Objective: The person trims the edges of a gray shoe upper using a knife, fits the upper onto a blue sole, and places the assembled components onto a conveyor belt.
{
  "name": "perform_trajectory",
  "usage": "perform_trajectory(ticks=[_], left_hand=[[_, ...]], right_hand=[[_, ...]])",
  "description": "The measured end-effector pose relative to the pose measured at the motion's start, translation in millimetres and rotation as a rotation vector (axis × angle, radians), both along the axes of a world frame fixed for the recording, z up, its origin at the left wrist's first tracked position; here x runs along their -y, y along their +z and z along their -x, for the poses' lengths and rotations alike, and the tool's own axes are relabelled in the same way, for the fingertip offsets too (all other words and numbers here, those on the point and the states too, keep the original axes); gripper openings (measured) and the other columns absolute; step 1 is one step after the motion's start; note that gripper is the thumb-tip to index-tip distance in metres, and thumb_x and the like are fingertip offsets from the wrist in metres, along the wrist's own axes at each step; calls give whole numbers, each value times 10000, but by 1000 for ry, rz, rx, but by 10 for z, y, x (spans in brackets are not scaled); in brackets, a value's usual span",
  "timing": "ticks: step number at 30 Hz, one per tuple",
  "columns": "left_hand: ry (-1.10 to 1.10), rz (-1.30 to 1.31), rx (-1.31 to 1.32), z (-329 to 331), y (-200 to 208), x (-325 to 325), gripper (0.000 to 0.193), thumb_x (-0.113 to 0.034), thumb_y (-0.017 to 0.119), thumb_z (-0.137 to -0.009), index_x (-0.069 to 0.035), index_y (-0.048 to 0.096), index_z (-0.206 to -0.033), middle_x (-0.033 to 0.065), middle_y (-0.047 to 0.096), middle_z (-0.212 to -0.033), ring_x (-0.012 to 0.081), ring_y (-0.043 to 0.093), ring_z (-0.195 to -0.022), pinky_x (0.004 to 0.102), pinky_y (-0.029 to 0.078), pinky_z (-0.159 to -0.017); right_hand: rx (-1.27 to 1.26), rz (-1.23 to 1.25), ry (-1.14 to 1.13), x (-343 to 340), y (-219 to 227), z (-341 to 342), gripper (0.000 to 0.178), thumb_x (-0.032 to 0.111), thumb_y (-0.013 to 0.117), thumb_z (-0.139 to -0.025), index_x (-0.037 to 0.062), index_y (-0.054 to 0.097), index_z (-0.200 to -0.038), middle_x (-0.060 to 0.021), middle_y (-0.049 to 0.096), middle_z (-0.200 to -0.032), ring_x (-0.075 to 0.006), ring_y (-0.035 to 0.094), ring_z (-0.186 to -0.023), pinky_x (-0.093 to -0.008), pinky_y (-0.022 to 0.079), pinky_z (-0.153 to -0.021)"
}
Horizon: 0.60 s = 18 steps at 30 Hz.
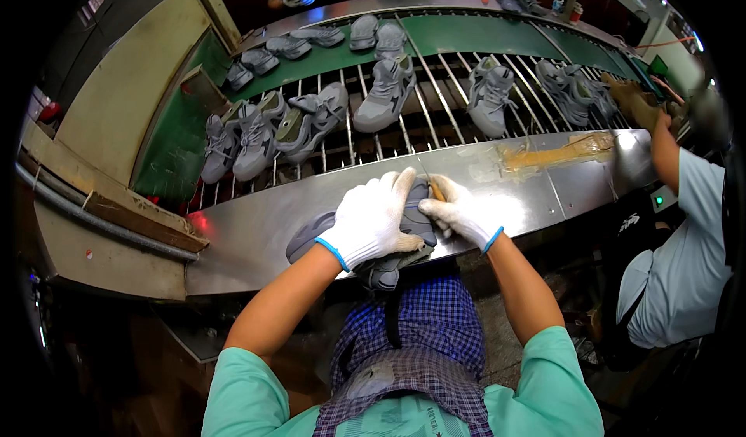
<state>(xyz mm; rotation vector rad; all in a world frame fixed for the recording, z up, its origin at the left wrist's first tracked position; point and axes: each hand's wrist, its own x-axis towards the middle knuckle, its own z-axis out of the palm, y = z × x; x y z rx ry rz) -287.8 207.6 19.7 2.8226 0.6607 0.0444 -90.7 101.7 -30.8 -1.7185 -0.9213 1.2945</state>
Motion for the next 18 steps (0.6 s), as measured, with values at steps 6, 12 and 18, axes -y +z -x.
perform_trajectory(ticks=[6, 12, 18], left_hand=[[-37, 57, -10, 14, -1, 2, 1128, -534, 892, -692, 11, 422, -1561, 229, 606, -1404, 396, 643, -1240, 464, 554, -1037], [-38, 66, 57, 37, 2, -68, 1090, -456, 934, -659, 6, 451, -1519, 235, 617, -1395, 400, 645, -1256, 466, 550, -1052], [3, -142, 582, 676, -71, -68, 760, -269, 914, -755, 27, 612, -1385, 267, 599, -1471, 426, 613, -1339, 454, 510, -1143]], right_hand=[[-88, -24, 70, -145, -37, -70, 604, 170, 813, -924, -22, 519, -1415, -43, 612, -763, -83, 517, -507, -252, 442, -419], [605, -41, 44, -262, 72, 321, 726, 508, 830, -856, -21, 537, -1258, -292, 753, -1088, -433, 770, -970, -465, 610, -896], [779, 9, -37, 73, -64, -244, 533, 400, 758, -952, 47, 619, -1326, -227, 737, -1046, -321, 741, -905, -499, 608, -819]])
